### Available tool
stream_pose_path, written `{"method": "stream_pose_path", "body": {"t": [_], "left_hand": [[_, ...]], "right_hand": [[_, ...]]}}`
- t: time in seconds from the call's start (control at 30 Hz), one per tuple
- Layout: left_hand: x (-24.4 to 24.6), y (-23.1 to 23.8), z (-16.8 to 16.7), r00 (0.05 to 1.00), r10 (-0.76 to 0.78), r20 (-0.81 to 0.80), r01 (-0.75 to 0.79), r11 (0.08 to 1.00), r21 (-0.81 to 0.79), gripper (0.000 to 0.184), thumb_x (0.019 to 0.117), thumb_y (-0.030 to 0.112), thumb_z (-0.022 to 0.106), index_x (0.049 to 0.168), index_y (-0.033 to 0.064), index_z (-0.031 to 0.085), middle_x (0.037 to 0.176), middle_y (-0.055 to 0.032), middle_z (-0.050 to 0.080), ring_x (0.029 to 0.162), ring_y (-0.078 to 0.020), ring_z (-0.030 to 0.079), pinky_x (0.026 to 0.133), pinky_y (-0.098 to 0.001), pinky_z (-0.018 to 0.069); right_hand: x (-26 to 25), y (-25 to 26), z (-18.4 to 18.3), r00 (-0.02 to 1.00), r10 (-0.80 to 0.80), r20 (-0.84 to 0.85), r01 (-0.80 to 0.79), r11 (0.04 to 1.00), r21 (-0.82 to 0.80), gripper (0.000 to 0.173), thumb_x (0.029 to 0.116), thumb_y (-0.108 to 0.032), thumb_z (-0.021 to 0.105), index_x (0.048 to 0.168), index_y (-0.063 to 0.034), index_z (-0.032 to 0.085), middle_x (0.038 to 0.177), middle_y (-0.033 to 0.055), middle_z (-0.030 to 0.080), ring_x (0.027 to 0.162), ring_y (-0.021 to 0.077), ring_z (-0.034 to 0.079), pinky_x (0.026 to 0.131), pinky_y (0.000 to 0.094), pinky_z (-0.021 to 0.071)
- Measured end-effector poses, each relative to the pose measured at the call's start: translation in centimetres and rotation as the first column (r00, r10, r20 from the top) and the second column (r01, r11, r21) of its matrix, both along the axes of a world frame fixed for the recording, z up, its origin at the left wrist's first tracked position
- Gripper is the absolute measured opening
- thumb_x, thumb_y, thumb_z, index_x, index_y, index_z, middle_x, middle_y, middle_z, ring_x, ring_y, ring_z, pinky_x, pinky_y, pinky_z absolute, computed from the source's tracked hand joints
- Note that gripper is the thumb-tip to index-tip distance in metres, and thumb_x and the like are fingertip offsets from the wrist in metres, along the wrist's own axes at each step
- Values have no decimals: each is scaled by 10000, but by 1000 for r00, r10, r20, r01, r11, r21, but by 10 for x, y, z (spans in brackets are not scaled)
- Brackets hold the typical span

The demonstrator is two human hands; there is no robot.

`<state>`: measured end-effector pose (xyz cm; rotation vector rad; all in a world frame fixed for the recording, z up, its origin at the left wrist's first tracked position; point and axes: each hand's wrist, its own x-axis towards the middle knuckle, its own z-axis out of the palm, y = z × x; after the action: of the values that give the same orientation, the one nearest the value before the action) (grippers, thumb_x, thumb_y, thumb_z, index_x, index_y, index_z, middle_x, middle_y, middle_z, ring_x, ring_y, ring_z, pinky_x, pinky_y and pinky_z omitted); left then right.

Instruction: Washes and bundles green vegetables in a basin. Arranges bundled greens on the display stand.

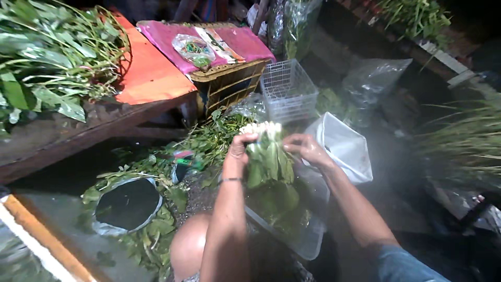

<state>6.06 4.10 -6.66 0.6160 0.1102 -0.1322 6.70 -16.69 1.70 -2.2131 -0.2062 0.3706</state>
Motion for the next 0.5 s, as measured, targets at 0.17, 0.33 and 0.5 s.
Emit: {"method": "stream_pose_path", "body": {"t": [0.17, 0.33, 0.5], "left_hand": [[5, -2, -7, 999, -11, 31, 12, 999, -35, 241, 647, 178, 742, 883, 138, 712, 834, -26, 735, 718, -108, 705, 618, -283, 594], [-2, -2, 8, 997, -23, -68, 27, 997, 68, 80, 714, 104, 640, 765, 164, 658, 703, 13, 691, 615, -73, 660, 568, -270, 565], [4, -1, -2, 999, -34, -11, 34, 999, -5, 149, 702, 138, 666, 850, 135, 686, 796, -30, 726, 688, -112, 699, 605, -292, 590]], "right_hand": [[7, -6, 10, 974, 209, 88, -185, 957, -224, 95, 977, -44, 626, 975, 31, 684, 1080, 174, 625, 985, 253, 628, 884, 429, 538], [6, 6, 19, 968, 246, 44, -211, 901, -380, 170, 1060, -64, 499, 1135, 45, 606, 937, 163, 679, 754, 227, 688, 753, 417, 592], [0, 6, 10, 997, 70, 22, -67, 990, -126, 188, 1066, -63, 476, 1172, 14, 610, 902, 105, 636, 629, 128, 617, 613, 298, 570]]}}
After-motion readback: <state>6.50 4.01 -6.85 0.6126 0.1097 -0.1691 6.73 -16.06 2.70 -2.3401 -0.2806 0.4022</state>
